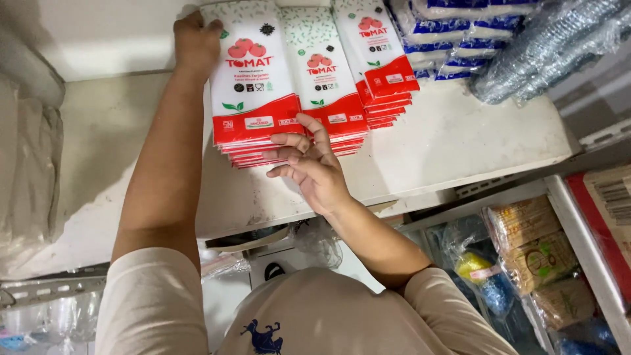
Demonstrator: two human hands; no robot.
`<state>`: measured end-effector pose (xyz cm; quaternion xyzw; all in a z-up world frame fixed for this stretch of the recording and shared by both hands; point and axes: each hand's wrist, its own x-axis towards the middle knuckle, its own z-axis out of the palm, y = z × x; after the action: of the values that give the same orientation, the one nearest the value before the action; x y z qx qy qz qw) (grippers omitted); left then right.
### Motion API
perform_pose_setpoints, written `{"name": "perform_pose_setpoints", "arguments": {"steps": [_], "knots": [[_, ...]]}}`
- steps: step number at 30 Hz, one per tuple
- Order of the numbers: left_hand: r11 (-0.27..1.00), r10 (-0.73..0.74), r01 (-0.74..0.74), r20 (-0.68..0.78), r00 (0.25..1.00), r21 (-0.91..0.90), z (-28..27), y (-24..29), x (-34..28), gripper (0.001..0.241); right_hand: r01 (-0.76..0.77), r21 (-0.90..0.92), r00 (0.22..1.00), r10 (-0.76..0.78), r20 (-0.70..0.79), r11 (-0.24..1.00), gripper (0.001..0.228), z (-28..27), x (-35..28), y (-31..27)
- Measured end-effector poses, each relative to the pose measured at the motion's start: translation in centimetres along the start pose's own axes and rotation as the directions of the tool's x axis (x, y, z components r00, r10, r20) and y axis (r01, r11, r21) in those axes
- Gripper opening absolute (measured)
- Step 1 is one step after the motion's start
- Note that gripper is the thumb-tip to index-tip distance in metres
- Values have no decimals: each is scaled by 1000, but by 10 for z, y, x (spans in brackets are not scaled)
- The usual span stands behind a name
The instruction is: The person takes packages of plastic bags from a storage container and stacks them onto a shelf by hand.
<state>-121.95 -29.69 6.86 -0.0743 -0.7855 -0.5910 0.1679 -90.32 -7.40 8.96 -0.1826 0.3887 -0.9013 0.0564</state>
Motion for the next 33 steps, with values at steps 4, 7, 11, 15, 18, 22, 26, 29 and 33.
{"name": "perform_pose_setpoints", "arguments": {"steps": [4,7,11,15,18,22,26,29,33], "knots": [[986,-104,95,-59,993,-140,-8,4,-22,56,-63,-7,991,64,114,998,56,-12,-17,-7],[941,-308,327,178,935,-89,-34,39,-76,60,-66,-89,967,86,241,994,47,-36,-40,-15],[937,-285,294,74,956,-190,-52,84,-172,72,-73,-173,955,119,272,982,33,-83,-80,-31],[958,-194,172,-78,978,-229,-58,110,-275,75,-182,-158,961,210,180,970,29,-140,-113,-63],[967,-163,115,-206,965,-225,-47,131,-360,73,-224,-126,958,242,153,966,31,-173,-126,-90],[974,-175,110,-347,921,-199,-11,157,-468,65,-290,-156,925,319,208,944,33,-200,-139,-111],[969,-195,97,-460,867,-227,38,169,-567,55,-401,-190,837,443,321,896,35,-216,-161,-115],[967,-208,95,-518,829,-237,72,180,-631,52,-463,-198,776,503,381,864,34,-218,-182,-110],[958,-268,154,-572,775,-240,107,202,-704,51,-555,-203,691,583,428,807,34,-207,-211,-94]]}}
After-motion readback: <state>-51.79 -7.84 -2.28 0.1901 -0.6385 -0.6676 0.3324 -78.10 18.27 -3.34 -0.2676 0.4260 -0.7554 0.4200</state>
